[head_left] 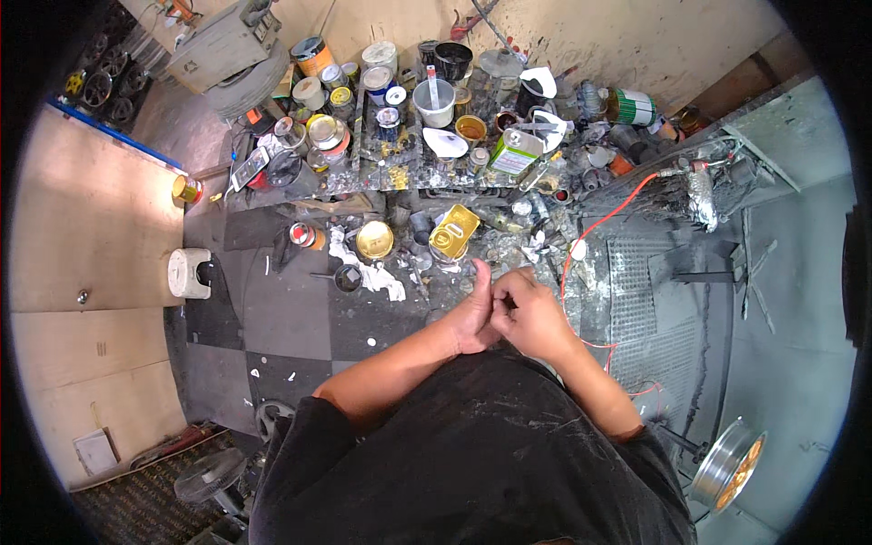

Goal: Painting a car rim with a spray gun and then mixing paint supplies at a workbench.

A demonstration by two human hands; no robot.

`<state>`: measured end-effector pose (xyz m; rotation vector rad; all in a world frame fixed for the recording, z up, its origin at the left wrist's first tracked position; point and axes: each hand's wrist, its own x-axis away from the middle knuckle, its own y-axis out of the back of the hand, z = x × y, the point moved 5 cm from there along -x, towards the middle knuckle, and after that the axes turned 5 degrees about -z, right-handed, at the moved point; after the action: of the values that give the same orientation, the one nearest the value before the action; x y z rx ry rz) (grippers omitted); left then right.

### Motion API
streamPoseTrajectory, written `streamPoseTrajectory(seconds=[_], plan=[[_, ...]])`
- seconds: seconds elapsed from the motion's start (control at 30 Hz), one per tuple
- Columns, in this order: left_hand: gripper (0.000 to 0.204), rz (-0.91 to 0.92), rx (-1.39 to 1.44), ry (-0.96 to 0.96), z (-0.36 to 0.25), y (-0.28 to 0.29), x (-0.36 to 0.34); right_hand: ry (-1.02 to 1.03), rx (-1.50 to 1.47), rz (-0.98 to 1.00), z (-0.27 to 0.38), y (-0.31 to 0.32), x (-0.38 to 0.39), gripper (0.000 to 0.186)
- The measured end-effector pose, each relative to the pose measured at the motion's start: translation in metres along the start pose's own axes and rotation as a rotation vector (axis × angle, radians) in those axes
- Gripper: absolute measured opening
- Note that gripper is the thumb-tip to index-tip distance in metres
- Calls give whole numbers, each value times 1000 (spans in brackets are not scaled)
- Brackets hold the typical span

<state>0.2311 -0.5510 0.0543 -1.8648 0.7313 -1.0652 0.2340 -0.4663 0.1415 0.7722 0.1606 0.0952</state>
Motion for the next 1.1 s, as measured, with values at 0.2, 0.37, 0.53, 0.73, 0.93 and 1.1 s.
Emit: streamPoseTrajectory(seconds=[0.2,0.37,0.53,0.73,0.93,1.1], plan=[[105,33,-81,19,9,-3,-10,0,-228,-114,-23,15,10,24],[104,140,-81,145,30,-1,-26,-398,-565,86,-60,7,25,17],[106,142,-34,205,44,-6,-59,-415,-669,106,-89,23,28,12],[88,10,-216,61,42,1,-150,-514,-653,71,-180,49,2,5],[71,-407,-1355,131,82,112,-217,-415,-229,301,-360,18,5,20],[89,-779,-1540,861,163,217,-112,-481,-178,677,-467,-38,57,30]])
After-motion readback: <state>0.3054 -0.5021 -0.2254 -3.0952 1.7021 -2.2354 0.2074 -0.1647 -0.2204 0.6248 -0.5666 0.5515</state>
